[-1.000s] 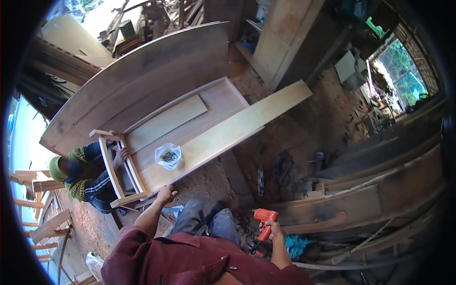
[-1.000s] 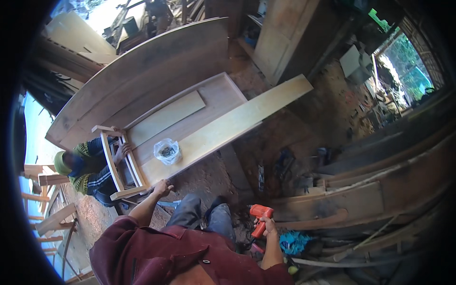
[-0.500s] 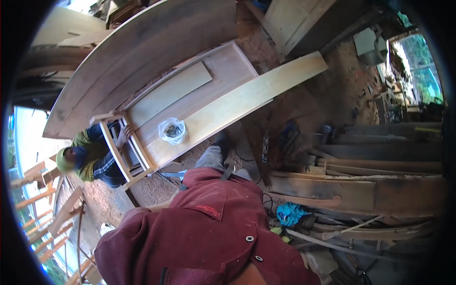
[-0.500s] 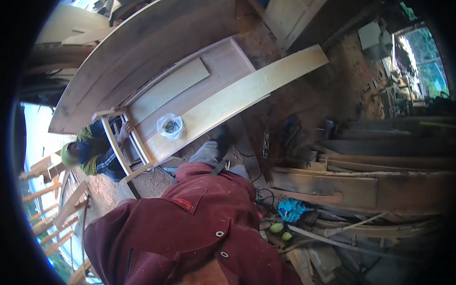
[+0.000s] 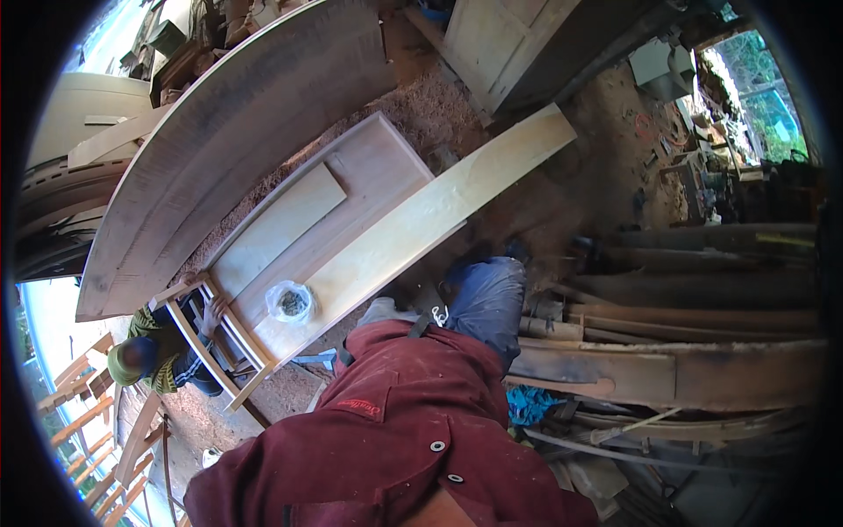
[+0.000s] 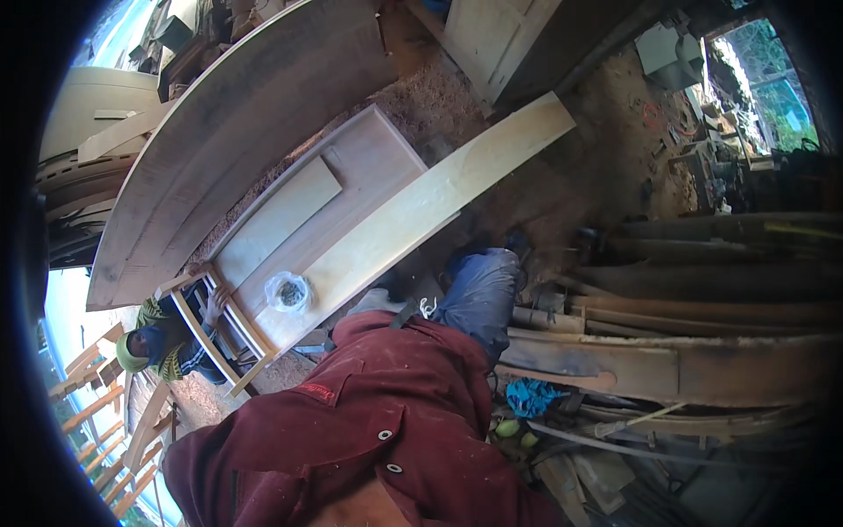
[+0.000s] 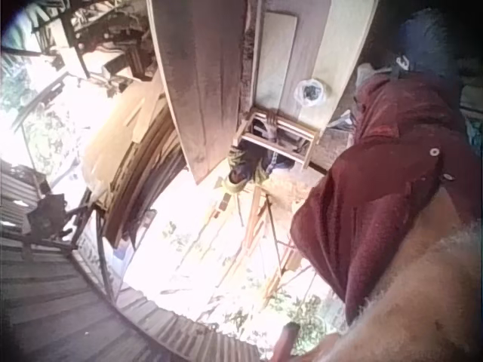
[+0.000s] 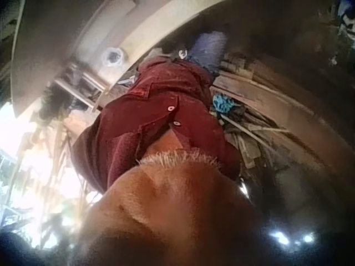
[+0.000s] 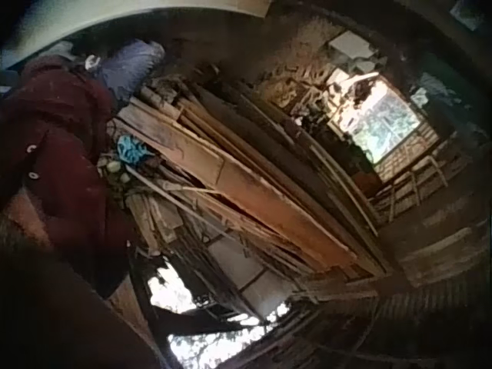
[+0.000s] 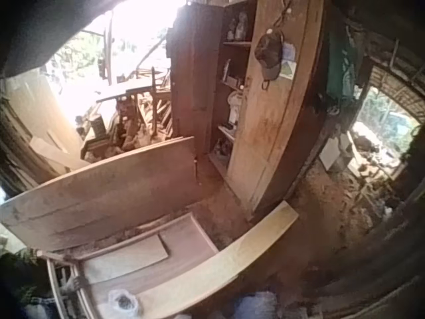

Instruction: The person assembles wooden furniture by drilling screws into the frame while another person assists by holding the components in place.

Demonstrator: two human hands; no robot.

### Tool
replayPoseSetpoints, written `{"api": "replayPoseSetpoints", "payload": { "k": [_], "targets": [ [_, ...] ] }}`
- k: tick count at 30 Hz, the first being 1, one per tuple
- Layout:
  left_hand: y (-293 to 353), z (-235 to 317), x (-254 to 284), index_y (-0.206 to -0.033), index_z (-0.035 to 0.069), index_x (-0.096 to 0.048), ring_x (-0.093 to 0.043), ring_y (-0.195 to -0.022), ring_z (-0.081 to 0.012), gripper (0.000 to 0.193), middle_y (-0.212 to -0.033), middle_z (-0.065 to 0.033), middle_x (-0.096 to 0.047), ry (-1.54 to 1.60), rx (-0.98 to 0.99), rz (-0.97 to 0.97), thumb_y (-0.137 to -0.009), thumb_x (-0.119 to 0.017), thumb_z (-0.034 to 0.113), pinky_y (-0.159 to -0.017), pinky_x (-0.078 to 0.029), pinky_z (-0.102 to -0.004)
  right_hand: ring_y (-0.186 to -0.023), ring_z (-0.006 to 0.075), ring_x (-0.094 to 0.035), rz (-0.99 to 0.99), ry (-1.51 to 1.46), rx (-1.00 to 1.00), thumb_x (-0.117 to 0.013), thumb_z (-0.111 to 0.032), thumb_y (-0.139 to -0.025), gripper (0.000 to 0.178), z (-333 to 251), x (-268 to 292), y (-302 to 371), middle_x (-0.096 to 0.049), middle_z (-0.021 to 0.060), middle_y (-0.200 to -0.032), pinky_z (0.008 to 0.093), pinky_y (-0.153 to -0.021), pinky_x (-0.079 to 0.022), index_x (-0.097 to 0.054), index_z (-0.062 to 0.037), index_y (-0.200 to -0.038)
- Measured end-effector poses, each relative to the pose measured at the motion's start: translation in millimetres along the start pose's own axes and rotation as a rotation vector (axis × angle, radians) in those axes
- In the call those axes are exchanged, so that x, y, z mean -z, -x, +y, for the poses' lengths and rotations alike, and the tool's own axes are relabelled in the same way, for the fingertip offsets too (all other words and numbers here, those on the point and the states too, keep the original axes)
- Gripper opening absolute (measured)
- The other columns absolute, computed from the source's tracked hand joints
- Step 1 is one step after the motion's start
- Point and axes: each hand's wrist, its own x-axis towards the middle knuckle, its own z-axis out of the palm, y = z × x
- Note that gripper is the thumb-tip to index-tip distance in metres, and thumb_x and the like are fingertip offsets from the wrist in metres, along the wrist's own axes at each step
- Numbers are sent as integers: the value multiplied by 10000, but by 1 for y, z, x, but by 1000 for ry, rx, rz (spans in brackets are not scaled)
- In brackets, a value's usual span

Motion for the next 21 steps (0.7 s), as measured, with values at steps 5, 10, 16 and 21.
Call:
{"api": "replayPoseSetpoints", "payload": {
  "k": [5, 10, 16, 21],
  "targets": [
    [16, 74, 10, -1038, 72, -751, -690, -972, -364, 463, -996, -188, -734, 55, 76, 23, -855, -653, 486, -868, -534, -456, -805, 409, -688, -106, 157, 64, -615, -114, -818, 406, -120, 29, -86, -658, 258, -966, 514, -722, -587, -522, -38, -1207],
    [26, 183, 9, -1038, 74, -752, -692, -961, -352, 469, -982, -181, -736, 100, 199, 37, -857, -653, 495, -867, -534, -450, -816, 415, -690, -275, 443, 178, -614, -129, -828, 382, -289, 64, -246, -667, 262, -965, 518, -736, -584, -535, -30, -1188],
    [103, 339, 23, -1038, 76, -753, -694, -947, -338, 476, -964, -174, -739, 208, 459, 102, -858, -652, 505, -865, -534, -442, -830, 423, -692, -530, 1452, 676, -614, -147, -840, 356, -567, 114, -468, -678, 266, -964, 522, -752, -581, -552, -20, -1166],
    [174, 427, 22, -1037, 78, -754, -696, -935, -327, 482, -950, -168, -742, 262, 585, 82, -860, -652, 513, -863, -534, -435, -1180, 402, -605, -343, 1216, 1454, -562, -213, -929, 455, -895, 88, -338, -624, 260, -1264, 479, -1008, -484, -570, -25, -1343]
  ]
}}
